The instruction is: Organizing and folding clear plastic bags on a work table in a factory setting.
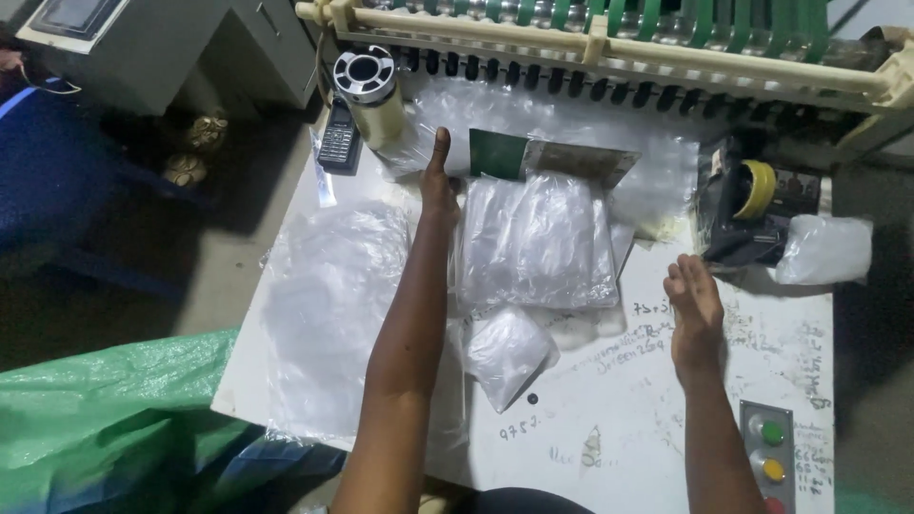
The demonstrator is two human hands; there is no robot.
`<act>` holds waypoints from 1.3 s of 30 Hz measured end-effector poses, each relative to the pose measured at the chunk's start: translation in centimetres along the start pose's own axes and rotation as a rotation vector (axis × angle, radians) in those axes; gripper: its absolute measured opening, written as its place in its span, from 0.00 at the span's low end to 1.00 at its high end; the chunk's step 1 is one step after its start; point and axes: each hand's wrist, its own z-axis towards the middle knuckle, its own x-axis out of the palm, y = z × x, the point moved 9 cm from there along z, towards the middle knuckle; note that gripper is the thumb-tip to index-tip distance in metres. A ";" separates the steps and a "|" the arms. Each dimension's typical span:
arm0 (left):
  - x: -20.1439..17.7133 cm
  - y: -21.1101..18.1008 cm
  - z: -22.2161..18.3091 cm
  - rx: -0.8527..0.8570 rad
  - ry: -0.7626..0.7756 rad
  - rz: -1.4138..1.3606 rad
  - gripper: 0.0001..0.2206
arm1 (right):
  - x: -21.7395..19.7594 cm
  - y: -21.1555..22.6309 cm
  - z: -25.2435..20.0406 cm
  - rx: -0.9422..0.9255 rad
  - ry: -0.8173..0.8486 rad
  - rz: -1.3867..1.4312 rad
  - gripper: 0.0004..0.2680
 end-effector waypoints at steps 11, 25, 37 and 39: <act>-0.6 0.6 1.1 0.007 -0.049 0.023 0.54 | 0.9 -0.4 6.4 0.059 -0.140 0.339 0.17; -3.6 4.7 6.9 0.078 -0.092 0.105 0.50 | 0.7 -6.6 11.2 -0.163 -0.429 -0.085 0.26; -1.3 3.8 8.2 -0.008 -0.247 0.157 0.55 | 1.7 -3.4 9.9 -0.101 -0.416 -0.102 0.27; -3.2 4.3 8.5 0.003 -0.267 0.183 0.53 | 1.5 -4.2 9.9 -0.082 -0.410 -0.115 0.27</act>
